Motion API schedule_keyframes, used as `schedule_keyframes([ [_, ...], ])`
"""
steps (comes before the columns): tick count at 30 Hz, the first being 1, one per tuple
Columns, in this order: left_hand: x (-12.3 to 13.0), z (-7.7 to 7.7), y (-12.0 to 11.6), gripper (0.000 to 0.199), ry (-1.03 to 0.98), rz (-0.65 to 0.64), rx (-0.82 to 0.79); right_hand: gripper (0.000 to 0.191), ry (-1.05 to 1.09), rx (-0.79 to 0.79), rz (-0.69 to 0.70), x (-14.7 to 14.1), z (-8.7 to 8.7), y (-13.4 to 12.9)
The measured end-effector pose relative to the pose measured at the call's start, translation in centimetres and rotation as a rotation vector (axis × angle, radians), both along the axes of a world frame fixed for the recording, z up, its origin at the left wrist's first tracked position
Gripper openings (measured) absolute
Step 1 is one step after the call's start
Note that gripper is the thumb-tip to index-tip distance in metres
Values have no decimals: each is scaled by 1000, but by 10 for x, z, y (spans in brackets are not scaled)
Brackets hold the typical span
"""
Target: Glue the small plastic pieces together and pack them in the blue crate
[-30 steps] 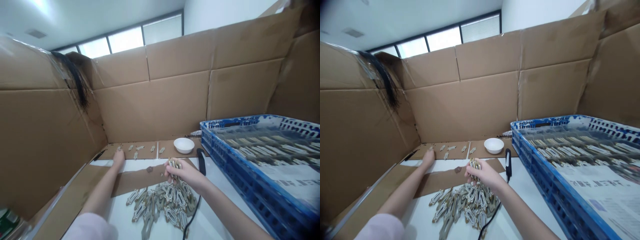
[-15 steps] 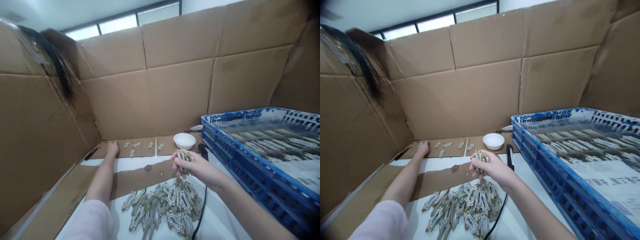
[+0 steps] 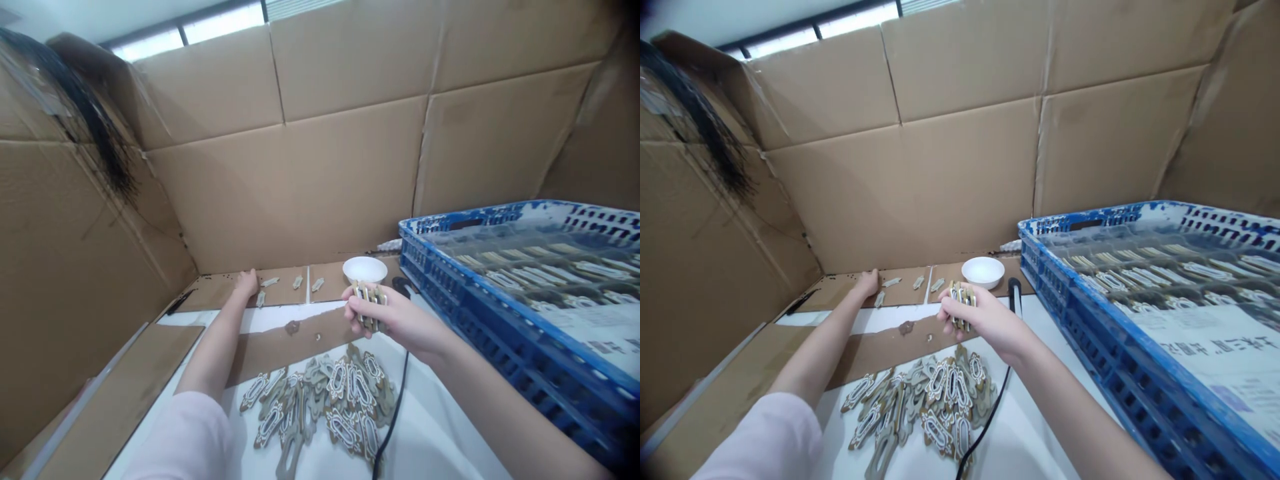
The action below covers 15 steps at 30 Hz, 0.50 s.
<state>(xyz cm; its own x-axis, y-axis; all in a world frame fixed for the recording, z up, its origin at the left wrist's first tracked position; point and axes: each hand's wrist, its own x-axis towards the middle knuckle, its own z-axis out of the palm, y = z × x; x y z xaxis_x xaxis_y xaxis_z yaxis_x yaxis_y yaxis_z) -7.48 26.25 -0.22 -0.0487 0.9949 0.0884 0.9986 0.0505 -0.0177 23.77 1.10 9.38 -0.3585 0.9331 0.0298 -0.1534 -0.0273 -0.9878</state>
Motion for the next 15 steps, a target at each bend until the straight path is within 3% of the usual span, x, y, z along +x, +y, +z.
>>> schedule_keyframes([
  [5,3,14,-3,39,-28,-164,8,30,16,-6,6,1,1,0],
  [10,18,12,-9,32,-51,-368,-51,29,14,14,7,1,3,0],
  [15,22,15,-15,25,-63,-385,-65,27,7,21,0,3,7,-1],
])
